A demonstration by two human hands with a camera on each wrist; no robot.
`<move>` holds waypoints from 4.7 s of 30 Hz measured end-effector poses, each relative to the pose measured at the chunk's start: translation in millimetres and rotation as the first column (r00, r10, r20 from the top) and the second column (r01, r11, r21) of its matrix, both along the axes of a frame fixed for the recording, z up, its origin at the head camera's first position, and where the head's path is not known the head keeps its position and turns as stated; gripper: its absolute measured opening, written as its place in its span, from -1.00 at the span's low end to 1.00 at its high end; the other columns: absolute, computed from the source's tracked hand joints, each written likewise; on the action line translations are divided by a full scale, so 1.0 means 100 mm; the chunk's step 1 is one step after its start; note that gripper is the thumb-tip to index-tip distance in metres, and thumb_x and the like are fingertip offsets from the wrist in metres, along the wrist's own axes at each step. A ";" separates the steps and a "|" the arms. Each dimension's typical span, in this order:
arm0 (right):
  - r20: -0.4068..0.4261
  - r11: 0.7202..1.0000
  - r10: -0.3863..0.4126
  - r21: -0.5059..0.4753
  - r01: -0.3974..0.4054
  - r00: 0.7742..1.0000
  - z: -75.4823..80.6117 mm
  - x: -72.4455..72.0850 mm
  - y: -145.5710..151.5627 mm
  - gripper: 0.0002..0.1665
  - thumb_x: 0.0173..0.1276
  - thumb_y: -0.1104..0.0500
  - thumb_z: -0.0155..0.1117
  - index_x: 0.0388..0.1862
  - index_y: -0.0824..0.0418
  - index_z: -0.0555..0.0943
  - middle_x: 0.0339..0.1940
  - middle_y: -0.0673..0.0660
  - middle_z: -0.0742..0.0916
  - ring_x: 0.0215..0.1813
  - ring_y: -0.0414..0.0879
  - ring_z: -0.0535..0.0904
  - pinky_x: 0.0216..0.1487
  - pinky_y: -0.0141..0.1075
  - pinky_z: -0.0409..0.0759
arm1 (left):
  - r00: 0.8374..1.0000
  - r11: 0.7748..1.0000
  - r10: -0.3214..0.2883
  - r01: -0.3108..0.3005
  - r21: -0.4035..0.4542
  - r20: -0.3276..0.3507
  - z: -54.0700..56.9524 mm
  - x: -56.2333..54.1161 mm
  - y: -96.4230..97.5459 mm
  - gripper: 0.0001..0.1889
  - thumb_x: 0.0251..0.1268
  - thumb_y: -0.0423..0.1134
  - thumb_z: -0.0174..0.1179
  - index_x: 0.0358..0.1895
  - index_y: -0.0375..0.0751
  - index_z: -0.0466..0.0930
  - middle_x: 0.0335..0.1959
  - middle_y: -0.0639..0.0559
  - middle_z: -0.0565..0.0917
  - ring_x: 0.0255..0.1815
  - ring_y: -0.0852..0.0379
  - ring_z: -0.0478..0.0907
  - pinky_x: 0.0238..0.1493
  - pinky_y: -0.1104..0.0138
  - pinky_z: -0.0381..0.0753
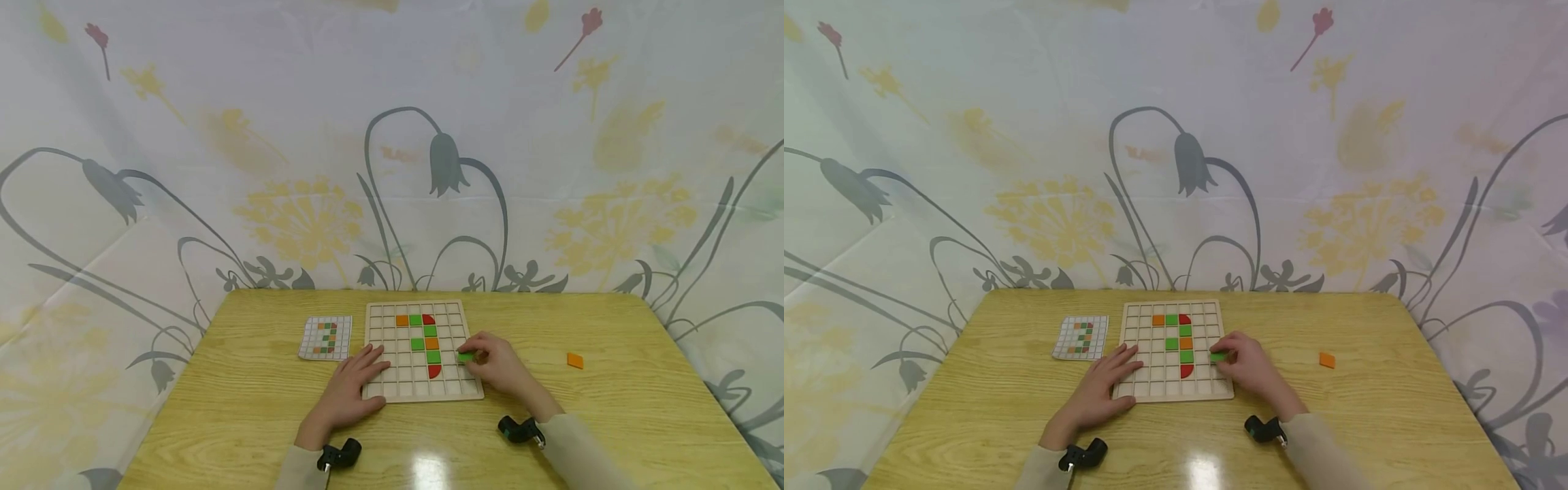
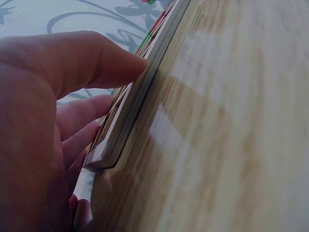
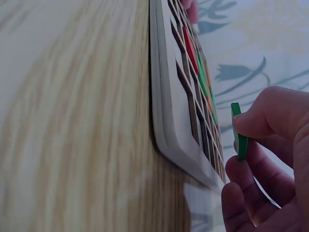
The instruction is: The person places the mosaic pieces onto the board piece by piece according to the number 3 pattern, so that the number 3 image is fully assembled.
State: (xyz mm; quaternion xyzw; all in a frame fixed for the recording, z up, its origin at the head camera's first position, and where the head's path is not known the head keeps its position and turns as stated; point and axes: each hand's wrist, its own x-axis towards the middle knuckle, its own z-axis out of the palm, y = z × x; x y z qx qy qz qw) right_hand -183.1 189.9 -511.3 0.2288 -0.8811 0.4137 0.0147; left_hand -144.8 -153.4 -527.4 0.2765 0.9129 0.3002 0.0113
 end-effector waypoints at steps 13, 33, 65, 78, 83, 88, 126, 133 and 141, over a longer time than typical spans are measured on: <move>-0.006 0.994 0.100 -0.054 -0.100 0.995 -0.03 0.05 -0.34 -0.75 0.14 0.39 0.37 -0.18 0.20 0.75 -0.13 0.01 0.67 -0.19 -0.14 0.54 -0.15 -0.30 0.59 | 1.000 1.000 0.002 -0.002 0.001 -0.002 0.00 0.00 0.00 -0.35 0.17 -0.01 0.19 0.39 -0.03 0.48 0.56 0.03 0.22 0.59 -0.02 -0.01 0.44 -0.20 0.00; -0.064 0.991 0.128 -0.039 -0.130 0.990 -0.10 0.07 -0.67 -0.77 0.12 0.34 0.44 -0.23 0.12 0.79 -0.21 -0.08 0.74 -0.24 -0.15 0.43 -0.19 -0.24 0.38 | 1.000 1.000 0.003 -0.003 0.005 0.001 -0.01 -0.01 0.01 -0.36 0.19 -0.01 0.20 0.40 -0.02 0.48 0.56 0.04 0.22 0.59 -0.04 -0.01 0.43 -0.21 0.01; 0.083 0.996 0.071 -0.063 -0.066 0.994 -0.09 0.09 -0.61 -0.80 0.16 0.30 0.45 -0.26 0.05 0.78 -0.14 -0.07 0.69 -0.04 -0.05 0.57 0.03 -0.13 0.54 | 1.000 1.000 0.009 -0.009 -0.013 0.011 0.01 0.00 0.00 -0.37 0.20 0.00 0.19 0.40 0.01 0.47 0.56 0.05 0.22 0.60 0.00 -0.02 0.43 -0.20 0.03; 0.065 0.996 0.069 -0.062 -0.065 0.996 -0.08 0.11 -0.65 -0.83 0.16 0.32 0.45 -0.30 0.07 0.79 -0.18 -0.10 0.68 -0.03 -0.01 0.55 0.05 -0.09 0.52 | 1.000 1.000 0.004 -0.004 -0.009 0.005 0.01 0.00 0.00 -0.36 0.19 -0.01 0.19 0.40 0.01 0.47 0.56 0.05 0.21 0.59 -0.01 -0.02 0.43 -0.19 0.03; 0.049 0.997 0.064 -0.043 -0.062 0.997 -0.09 0.11 -0.65 -0.82 0.17 0.33 0.44 -0.30 0.06 0.79 -0.18 -0.11 0.67 -0.04 -0.04 0.53 0.04 -0.09 0.51 | 1.000 1.000 0.004 -0.004 -0.008 0.004 0.02 0.00 0.00 -0.36 0.19 -0.02 0.19 0.40 0.00 0.47 0.56 0.04 0.22 0.59 -0.01 -0.02 0.43 -0.19 0.03; 0.041 0.998 0.061 -0.034 -0.060 0.997 -0.10 0.12 -0.65 -0.81 0.17 0.33 0.44 -0.30 0.06 0.79 -0.17 -0.11 0.67 -0.05 -0.04 0.53 0.04 -0.08 0.51 | 1.000 1.000 0.003 -0.003 -0.008 0.010 0.02 0.00 0.00 -0.36 0.19 -0.01 0.20 0.40 0.00 0.47 0.56 0.05 0.22 0.59 -0.02 -0.01 0.44 -0.19 0.03; 0.045 0.999 0.050 -0.017 -0.049 0.998 -0.10 0.14 -0.68 -0.86 0.22 0.27 0.45 -0.27 0.05 0.79 -0.16 -0.13 0.68 -0.08 -0.11 0.48 -0.01 -0.14 0.49 | 1.000 1.000 0.006 -0.006 -0.015 -0.001 0.03 0.01 0.01 -0.36 0.18 -0.01 0.20 0.39 -0.03 0.48 0.56 0.03 0.22 0.59 -0.02 0.00 0.44 -0.19 0.02; 0.046 0.999 0.044 -0.030 -0.043 0.998 -0.10 0.13 -0.68 -0.83 0.21 0.30 0.44 -0.27 0.04 0.78 -0.17 -0.14 0.69 -0.10 -0.11 0.49 -0.03 -0.15 0.48 | 1.000 1.000 0.001 -0.001 -0.014 -0.008 0.03 0.01 0.01 -0.36 0.19 -0.01 0.20 0.40 -0.03 0.48 0.56 0.03 0.22 0.59 -0.03 0.00 0.44 -0.20 0.02; 0.034 0.997 0.055 -0.051 -0.054 0.998 -0.12 0.12 -0.66 -0.80 0.21 0.27 0.45 -0.21 0.01 0.77 -0.15 -0.13 0.71 -0.05 -0.10 0.52 0.02 -0.12 0.48 | 1.000 1.000 -0.003 0.003 -0.017 -0.010 0.04 0.01 0.01 -0.36 0.20 -0.02 0.20 0.41 -0.03 0.46 0.56 0.02 0.22 0.59 -0.04 -0.01 0.44 -0.19 0.03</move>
